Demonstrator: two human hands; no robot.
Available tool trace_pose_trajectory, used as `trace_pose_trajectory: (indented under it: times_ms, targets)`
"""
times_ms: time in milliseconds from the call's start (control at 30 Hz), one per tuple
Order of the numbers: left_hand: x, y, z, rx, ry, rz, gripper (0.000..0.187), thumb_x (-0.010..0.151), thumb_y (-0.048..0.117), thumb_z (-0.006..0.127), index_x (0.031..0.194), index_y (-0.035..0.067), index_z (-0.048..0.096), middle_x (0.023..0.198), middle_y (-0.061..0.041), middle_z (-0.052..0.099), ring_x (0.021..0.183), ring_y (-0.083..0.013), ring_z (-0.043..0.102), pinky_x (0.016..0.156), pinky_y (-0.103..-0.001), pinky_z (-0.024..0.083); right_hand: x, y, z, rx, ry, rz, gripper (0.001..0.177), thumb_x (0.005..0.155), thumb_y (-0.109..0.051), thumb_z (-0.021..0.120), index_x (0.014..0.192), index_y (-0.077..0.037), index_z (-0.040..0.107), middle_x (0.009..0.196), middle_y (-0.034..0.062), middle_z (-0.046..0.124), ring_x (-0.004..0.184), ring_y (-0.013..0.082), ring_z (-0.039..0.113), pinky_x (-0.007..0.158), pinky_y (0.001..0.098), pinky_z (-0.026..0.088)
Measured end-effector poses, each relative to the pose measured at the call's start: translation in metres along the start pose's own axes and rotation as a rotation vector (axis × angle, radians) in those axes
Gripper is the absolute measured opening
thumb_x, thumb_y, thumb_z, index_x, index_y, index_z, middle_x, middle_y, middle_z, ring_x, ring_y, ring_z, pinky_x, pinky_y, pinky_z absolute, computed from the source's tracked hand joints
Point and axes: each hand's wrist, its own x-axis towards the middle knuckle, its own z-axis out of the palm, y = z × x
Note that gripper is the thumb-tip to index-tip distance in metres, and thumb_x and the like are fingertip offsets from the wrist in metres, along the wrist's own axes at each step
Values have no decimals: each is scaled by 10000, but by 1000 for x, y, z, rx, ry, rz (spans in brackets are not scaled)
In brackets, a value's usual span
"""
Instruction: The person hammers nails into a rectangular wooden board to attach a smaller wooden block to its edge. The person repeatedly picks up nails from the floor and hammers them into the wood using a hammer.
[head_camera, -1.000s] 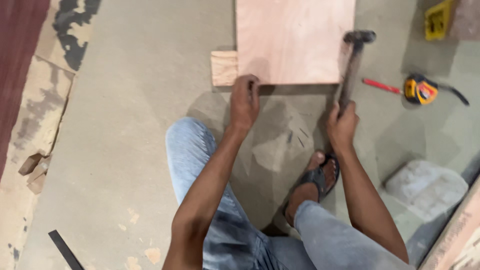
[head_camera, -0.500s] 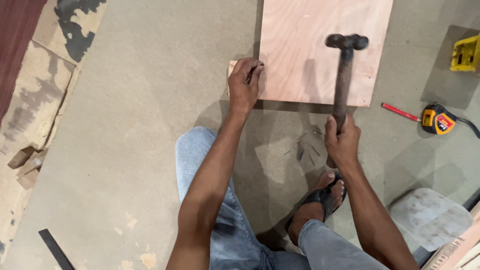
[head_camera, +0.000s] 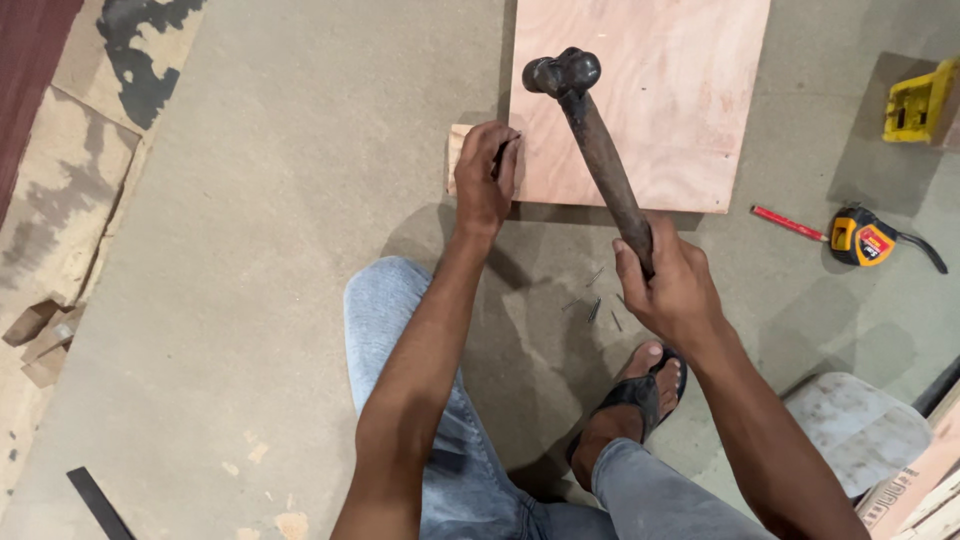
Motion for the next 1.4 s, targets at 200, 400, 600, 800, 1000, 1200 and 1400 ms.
trace_pose_trajectory:
  times_ms: [200,400,600,800,1000,1200,1400]
  targets:
    - [-6,-6,3,-21,-2,-38,167,966,-34,713,1123,-15,661,1174,-146,651,1034,-263,705,883,-344,584,9,-2,4,-170,-176,21,196,1016,-111,658,1081,31,540,663,174,624,558,340,638,515,443,467]
    - [-6,-8,3,18,4,-6,151,963,-28,725,1101,-4,669,1151,-131,651,1000,-257,701,852,-335,579,-12,-1,2,-17,50,-123,255,1000,-99,607,1158,83,522,689,197,637,555,330,669,500,440,492]
    - [-4,-11,4,-27,-13,-4,168,956,-28,720,1111,-10,658,1154,-136,648,999,-255,703,856,-326,577,2,5,14,-150,-106,12,215,1018,-132,635,1077,54,547,689,234,644,582,388,652,525,461,491]
    - [-6,-21,5,-23,4,17,171,947,-46,718,1103,1,668,1175,-137,661,1046,-276,700,911,-333,571,-2,7,-1,-85,46,-17,255,1012,-120,623,1136,82,530,660,233,630,556,364,654,512,450,484]
    - [-40,4,2,214,-67,1,339,977,25,654,1310,12,597,1336,-180,600,1253,-348,584,1074,-408,496,-25,-19,-9,112,322,-273,275,1073,-125,571,1244,75,492,730,171,650,626,295,665,561,382,529]
    - [-85,53,6,716,-614,111,838,870,285,694,1548,-18,306,1655,-174,256,1557,-312,189,1268,-451,173,6,-17,7,-236,-269,290,291,1065,-183,556,1230,53,522,648,191,668,518,302,663,469,434,533]
    - [-82,52,3,721,-596,163,916,892,269,673,1613,-10,182,1700,-159,176,1586,-292,154,1307,-436,152,-44,1,-7,189,392,-316,229,1107,-145,544,1200,63,527,782,230,666,647,299,691,584,411,551]
